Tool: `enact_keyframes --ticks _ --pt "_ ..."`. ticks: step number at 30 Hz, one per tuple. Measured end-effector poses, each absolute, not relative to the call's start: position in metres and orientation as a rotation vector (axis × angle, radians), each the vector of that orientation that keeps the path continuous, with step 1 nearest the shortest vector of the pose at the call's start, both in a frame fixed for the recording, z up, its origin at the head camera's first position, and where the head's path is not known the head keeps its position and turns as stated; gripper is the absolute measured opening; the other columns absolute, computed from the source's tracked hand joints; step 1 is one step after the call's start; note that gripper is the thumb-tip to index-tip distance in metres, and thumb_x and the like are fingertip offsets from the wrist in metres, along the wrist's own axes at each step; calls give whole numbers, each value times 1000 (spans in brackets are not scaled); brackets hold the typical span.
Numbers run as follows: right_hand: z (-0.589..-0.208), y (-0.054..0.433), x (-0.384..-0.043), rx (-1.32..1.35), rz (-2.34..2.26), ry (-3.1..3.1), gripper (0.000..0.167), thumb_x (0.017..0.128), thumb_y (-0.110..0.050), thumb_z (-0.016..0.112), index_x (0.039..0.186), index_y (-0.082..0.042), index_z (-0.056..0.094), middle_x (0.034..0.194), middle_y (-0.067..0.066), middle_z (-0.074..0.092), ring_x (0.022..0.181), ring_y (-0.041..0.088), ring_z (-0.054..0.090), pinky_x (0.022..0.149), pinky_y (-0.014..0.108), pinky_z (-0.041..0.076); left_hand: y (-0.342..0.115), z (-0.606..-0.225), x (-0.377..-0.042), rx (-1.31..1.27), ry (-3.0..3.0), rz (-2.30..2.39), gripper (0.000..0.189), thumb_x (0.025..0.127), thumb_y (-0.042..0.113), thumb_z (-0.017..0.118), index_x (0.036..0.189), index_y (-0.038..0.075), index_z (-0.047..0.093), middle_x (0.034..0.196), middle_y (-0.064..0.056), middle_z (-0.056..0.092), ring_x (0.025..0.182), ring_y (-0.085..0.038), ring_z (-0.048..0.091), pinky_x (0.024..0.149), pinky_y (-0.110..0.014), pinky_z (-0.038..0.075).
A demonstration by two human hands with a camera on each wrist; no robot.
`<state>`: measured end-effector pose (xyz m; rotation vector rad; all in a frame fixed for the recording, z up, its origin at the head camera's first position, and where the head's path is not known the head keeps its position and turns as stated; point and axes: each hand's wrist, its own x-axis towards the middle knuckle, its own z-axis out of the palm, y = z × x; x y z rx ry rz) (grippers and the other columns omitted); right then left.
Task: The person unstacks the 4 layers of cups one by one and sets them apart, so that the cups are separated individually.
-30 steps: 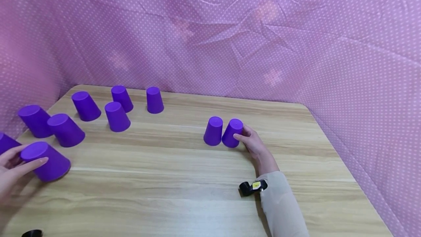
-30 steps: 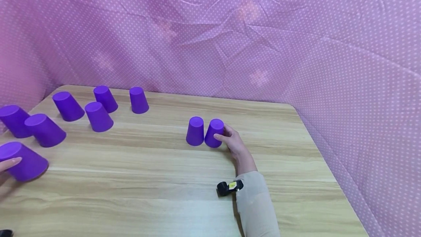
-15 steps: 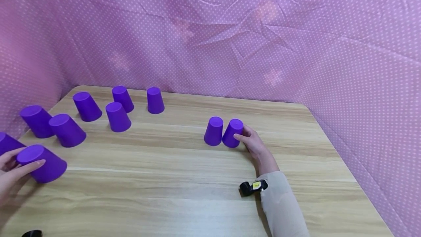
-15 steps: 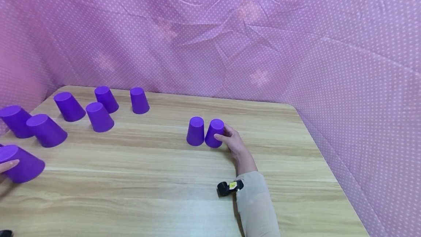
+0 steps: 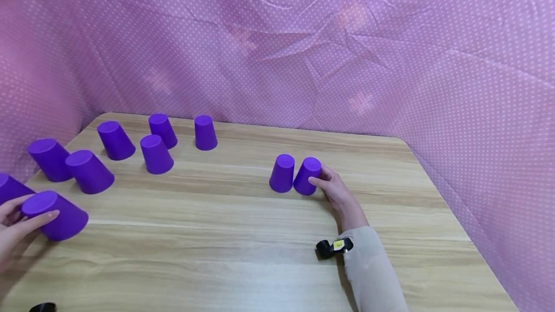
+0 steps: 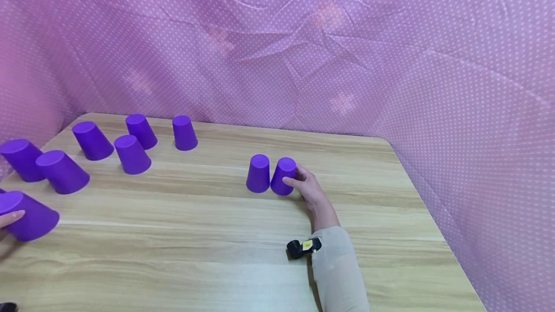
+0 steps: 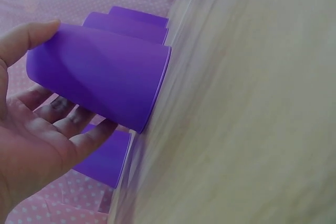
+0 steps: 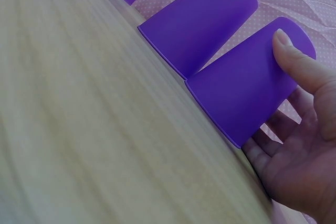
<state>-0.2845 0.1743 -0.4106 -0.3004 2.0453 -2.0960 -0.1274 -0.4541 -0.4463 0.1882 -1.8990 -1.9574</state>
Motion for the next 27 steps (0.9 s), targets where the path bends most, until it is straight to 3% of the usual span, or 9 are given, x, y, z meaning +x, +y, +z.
enact_keyframes --ticks 10,17,20,24,27 --pt "-410 174 -284 -283 -2102 2045 54 79 1 57 128 3 36 124 23 40 115 27 36 99 33 23 -464 -443 -131 126 -2131 -1702 58 75 -11 59 125 14 44 99 19 54 87 12 48 74 -1 31" --pt "-410 174 -284 -302 -2103 2046 53 79 0 57 127 4 36 122 23 41 114 27 37 99 33 24 -456 -428 -129 -287 -2214 -1385 36 79 -20 45 114 -11 48 122 -1 46 109 -4 41 86 -8 30" --pt "-410 174 -284 -296 -2111 2038 53 78 0 57 127 4 36 122 23 41 114 27 36 99 33 23 -440 -401 -126 -326 -2243 -1395 39 81 -17 45 119 -7 46 118 3 48 106 -1 44 82 -6 33" --pt "-411 174 -285 -298 -2118 2032 54 78 0 58 127 5 36 122 23 41 114 26 37 99 32 24 -433 -382 -132 -173 -2219 -1567 50 80 -14 50 124 9 43 111 13 52 97 7 47 77 -2 33" --pt "-412 174 -285 -306 -2119 2033 54 77 0 57 126 6 37 121 24 42 113 26 38 98 31 25 -450 -390 -149 -248 -2060 -1774 51 79 -18 48 124 5 42 108 11 57 94 3 52 77 -5 36"
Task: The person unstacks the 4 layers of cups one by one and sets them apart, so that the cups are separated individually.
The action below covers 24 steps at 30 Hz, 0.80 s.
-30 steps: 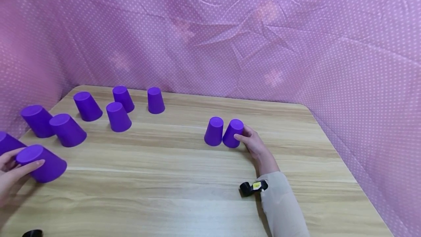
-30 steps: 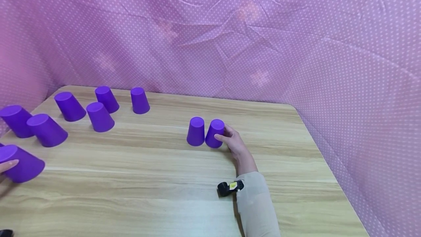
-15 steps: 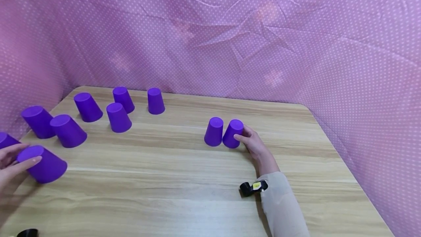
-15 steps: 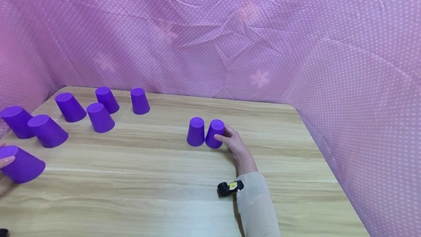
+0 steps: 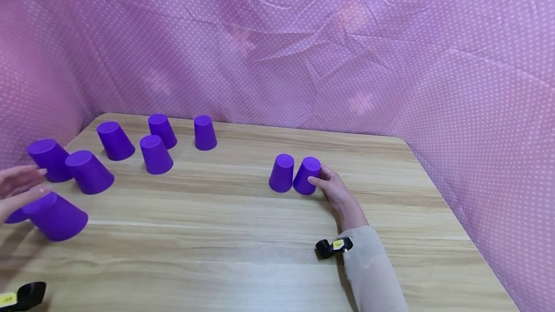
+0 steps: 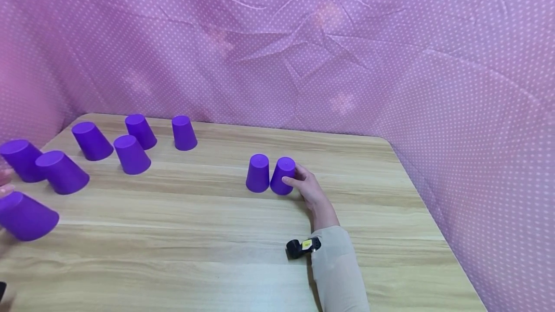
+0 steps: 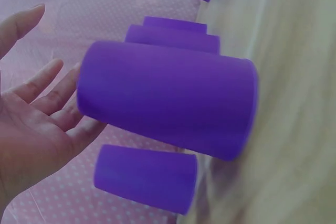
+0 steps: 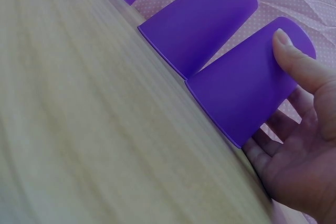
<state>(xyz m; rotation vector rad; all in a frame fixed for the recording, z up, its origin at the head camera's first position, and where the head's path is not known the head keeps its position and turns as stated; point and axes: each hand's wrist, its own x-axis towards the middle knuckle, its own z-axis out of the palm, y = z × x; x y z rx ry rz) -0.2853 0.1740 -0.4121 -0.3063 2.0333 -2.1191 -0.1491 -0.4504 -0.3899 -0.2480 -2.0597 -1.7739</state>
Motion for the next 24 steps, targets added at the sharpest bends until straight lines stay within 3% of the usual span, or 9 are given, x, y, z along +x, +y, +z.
enact_keyframes --ticks 3,8,10,15,21,24 --pt "-412 174 -286 -308 -2118 2037 53 77 0 57 126 6 37 121 24 42 113 26 38 98 30 25 -456 -389 -157 -296 -2012 -1820 51 77 -21 47 123 1 42 107 7 58 94 0 53 76 -6 39" --pt "-412 174 -285 -305 -2117 2039 53 78 0 57 127 5 37 122 24 41 114 27 37 99 31 24 -422 -353 -148 -56 -2237 -1588 54 80 -9 53 127 14 39 108 19 51 93 11 48 74 -2 35" --pt "-411 174 -285 -307 -2115 2032 54 78 0 57 127 5 36 122 23 41 114 27 36 99 32 23 -416 -347 -150 -136 -2175 -1668 53 81 -12 50 128 10 38 111 15 52 96 8 48 77 -4 35" --pt "-411 175 -285 -299 -2106 2020 55 78 0 58 128 4 35 124 22 40 115 27 35 99 33 22 -424 -358 -171 -412 -1896 -1947 55 75 -25 45 125 -6 36 117 -5 53 104 -9 49 79 -12 40" --pt "-411 175 -285 -298 -2120 2011 54 78 1 58 127 5 36 123 22 41 114 27 36 99 34 22 -405 -351 -184 -294 -2065 -1814 55 74 -18 54 125 -2 40 117 -4 52 103 -8 49 77 -9 39" --pt "-411 175 -286 -298 -2120 2010 54 78 1 58 127 5 36 122 22 42 114 27 36 99 34 23 -401 -355 -195 -353 -2071 -1841 54 75 -18 54 125 -3 39 117 -6 52 103 -9 50 78 -11 40"
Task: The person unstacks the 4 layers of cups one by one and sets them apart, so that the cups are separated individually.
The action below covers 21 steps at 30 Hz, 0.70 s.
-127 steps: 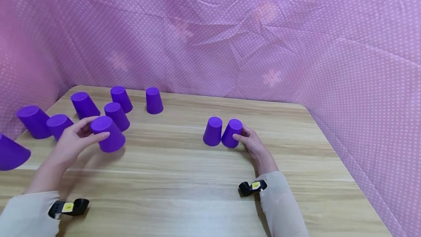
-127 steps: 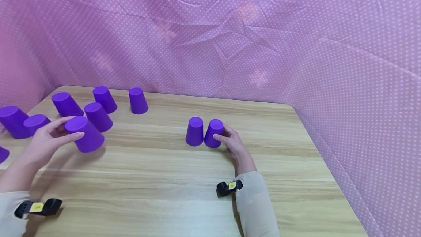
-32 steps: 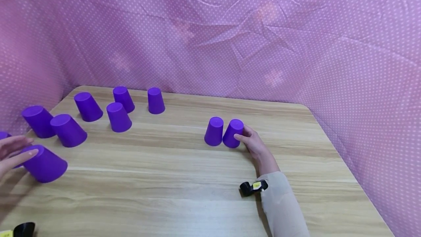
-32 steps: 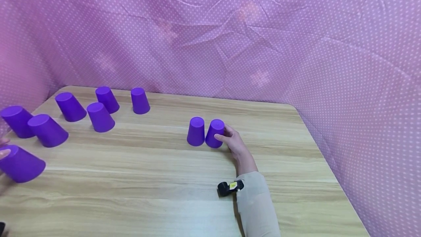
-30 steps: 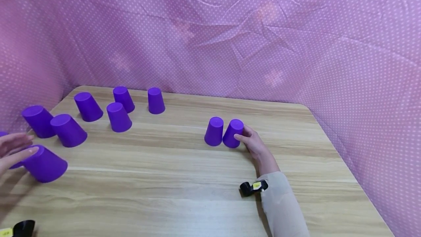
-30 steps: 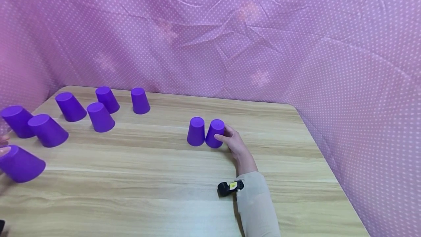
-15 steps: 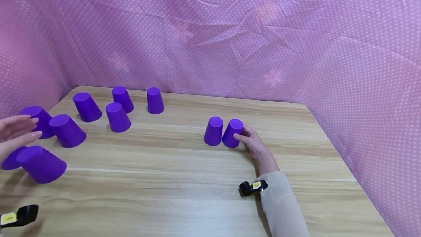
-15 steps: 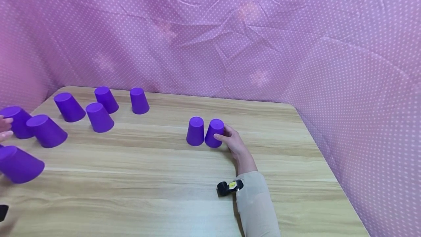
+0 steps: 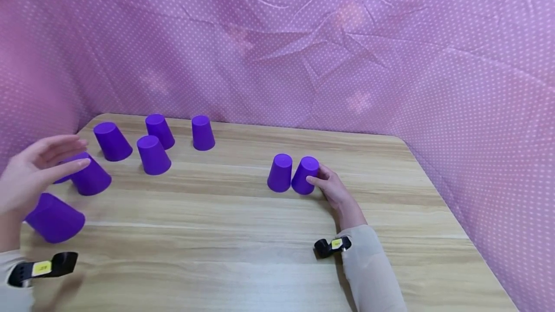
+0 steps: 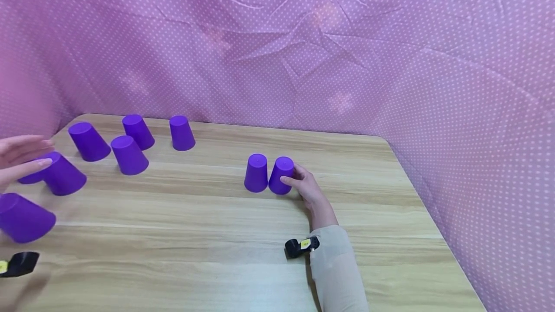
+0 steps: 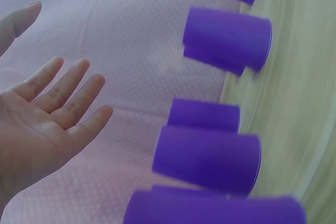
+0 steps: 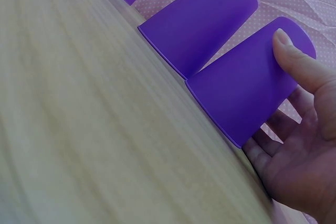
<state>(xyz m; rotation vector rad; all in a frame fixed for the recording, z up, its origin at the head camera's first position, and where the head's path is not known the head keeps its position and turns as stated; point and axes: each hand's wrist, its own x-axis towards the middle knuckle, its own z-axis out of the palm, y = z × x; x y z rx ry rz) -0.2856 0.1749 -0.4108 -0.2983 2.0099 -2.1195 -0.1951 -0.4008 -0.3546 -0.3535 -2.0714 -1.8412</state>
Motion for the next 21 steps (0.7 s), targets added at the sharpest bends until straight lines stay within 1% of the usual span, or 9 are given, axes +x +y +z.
enact_keyframes --ticks 5,7,9,12,14,15,17,20,21 --pt "-411 176 -287 -314 -2120 2020 54 78 1 57 127 5 36 121 22 42 114 27 37 99 34 23 -377 -356 -210 -447 -2117 -1897 52 77 -14 54 125 -1 39 120 -6 50 104 -10 49 77 -14 43" --pt "-412 176 -288 -316 -2125 2021 53 78 1 57 127 6 36 120 22 43 113 27 38 99 34 24 -355 -349 -207 -447 -2145 -1937 51 78 -12 54 125 0 39 119 -4 50 104 -9 49 77 -14 43" --pt "-413 176 -288 -316 -2125 2018 53 78 2 57 126 5 37 120 22 44 112 26 39 98 34 25 -334 -340 -203 -414 -2222 -1914 49 80 -8 54 125 4 40 117 1 51 103 -5 48 76 -12 41" --pt "-414 175 -288 -312 -2119 2014 52 78 2 57 126 5 38 119 21 45 111 26 40 98 33 25 -319 -343 -206 -400 -2258 -1903 49 80 -6 55 125 3 39 116 -1 51 102 -6 48 77 -12 41" --pt "-414 174 -287 -309 -2116 2013 51 78 1 57 125 5 39 118 21 45 111 25 40 98 33 25 -323 -360 -221 -456 -2242 -1919 50 80 -6 55 126 3 39 119 -3 49 103 -8 48 77 -14 42" --pt "-414 174 -287 -310 -2114 2016 52 78 1 58 125 5 39 118 21 45 111 26 40 98 33 25 -322 -364 -225 -498 -2201 -1976 49 80 -6 56 126 3 40 120 -4 49 105 -10 48 80 -17 42" --pt "-414 175 -287 -312 -2117 2023 52 77 1 58 126 5 38 119 21 45 111 26 40 98 33 25 -330 -388 -246 -563 -2141 -2035 52 79 -8 56 127 2 39 124 -10 46 109 -16 45 82 -21 43" --pt "-413 177 -287 -316 -2115 2037 53 78 0 58 126 5 38 120 22 44 112 27 39 98 34 24 -329 -413 -269 -567 -2113 -2058 54 78 -7 58 127 4 39 125 -12 44 112 -22 42 83 -24 43" --pt "-413 178 -287 -316 -2114 2038 53 78 0 58 126 4 38 120 22 44 112 27 38 98 34 24 -324 -416 -273 -577 -2089 -2085 54 78 -8 58 127 3 39 125 -14 43 113 -24 41 83 -26 43"
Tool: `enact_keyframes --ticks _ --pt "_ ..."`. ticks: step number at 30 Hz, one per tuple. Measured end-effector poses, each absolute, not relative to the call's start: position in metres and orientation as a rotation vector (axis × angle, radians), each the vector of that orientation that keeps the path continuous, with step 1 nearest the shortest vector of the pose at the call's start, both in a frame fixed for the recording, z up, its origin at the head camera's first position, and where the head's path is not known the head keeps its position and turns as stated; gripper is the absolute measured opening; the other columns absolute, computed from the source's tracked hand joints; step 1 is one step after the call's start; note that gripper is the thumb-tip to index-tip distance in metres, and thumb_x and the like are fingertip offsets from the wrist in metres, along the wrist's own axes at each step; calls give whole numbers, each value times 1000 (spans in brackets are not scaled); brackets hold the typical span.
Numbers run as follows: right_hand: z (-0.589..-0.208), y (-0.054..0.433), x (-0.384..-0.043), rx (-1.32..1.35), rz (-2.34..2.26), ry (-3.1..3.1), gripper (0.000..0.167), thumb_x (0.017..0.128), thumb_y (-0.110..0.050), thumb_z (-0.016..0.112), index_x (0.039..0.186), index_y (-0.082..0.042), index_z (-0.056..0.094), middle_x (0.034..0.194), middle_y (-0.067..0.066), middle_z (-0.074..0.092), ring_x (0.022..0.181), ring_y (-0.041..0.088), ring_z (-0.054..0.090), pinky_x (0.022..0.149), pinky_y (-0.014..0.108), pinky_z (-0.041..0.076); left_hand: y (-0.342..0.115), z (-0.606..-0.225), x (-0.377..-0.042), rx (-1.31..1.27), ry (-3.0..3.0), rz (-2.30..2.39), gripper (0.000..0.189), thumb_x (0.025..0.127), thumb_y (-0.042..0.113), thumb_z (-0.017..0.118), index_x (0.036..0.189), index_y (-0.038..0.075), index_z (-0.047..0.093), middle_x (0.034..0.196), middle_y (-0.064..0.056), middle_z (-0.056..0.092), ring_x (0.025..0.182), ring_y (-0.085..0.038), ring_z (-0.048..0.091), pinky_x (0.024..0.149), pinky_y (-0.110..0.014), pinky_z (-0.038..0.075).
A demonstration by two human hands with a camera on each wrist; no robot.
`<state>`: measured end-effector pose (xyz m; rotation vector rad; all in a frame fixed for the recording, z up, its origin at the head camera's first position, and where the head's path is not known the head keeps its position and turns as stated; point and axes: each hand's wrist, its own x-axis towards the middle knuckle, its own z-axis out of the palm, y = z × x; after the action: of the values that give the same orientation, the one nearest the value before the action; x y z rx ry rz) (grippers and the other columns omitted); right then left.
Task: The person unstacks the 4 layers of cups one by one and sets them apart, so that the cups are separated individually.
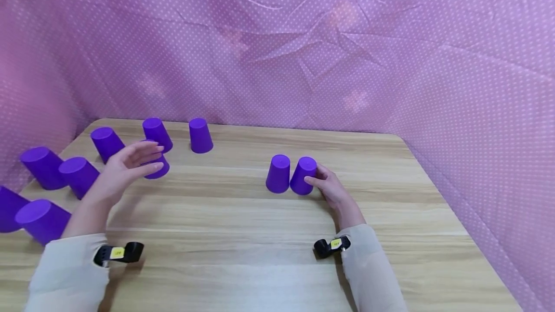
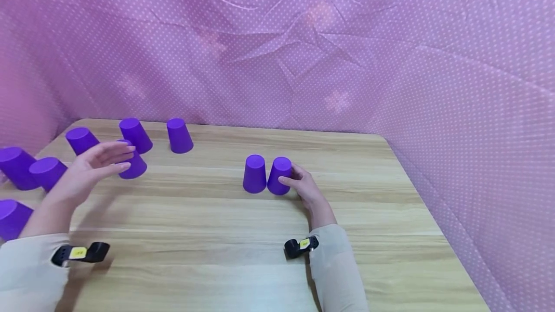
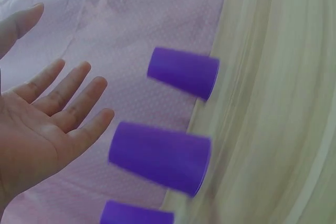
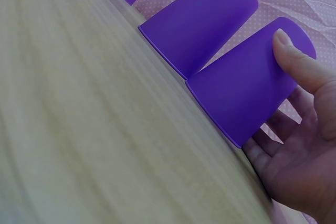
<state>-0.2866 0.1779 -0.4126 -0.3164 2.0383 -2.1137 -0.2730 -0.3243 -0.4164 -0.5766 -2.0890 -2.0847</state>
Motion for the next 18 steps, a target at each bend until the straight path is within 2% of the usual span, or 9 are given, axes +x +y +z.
enact_keyframes --ticks 2,7,10,13,18 --pt "-412 179 -286 -315 -2109 2040 52 78 0 58 126 4 39 120 22 43 113 27 38 98 34 24 -315 -422 -278 -560 -2101 -2063 55 77 -7 59 127 3 39 125 -15 43 112 -24 42 80 -26 45" --pt "-412 181 -286 -312 -2102 2042 51 78 0 58 126 3 39 120 21 44 112 26 38 98 34 25 -250 -370 -245 -496 -2271 -1931 47 80 6 61 123 6 42 120 -12 47 107 -18 46 80 -20 43" --pt "-413 181 -286 -311 -2103 2038 51 78 0 58 125 4 39 119 21 45 112 26 39 98 34 25 -216 -344 -230 -459 -2344 -1882 45 81 9 61 122 6 43 119 -12 47 106 -20 46 81 -17 42" --pt "-414 181 -286 -316 -2109 2036 52 77 1 58 125 4 39 118 21 45 111 27 39 98 34 25 -195 -338 -230 -463 -2366 -1923 47 81 8 60 123 2 40 121 -17 45 109 -26 43 83 -18 41" --pt "-415 180 -286 -323 -2119 2038 52 78 2 57 126 5 38 119 23 44 112 27 38 98 34 24 -167 -346 -244 -517 -2373 -1995 51 80 6 60 123 -5 35 123 -24 40 112 -35 38 87 -28 40"
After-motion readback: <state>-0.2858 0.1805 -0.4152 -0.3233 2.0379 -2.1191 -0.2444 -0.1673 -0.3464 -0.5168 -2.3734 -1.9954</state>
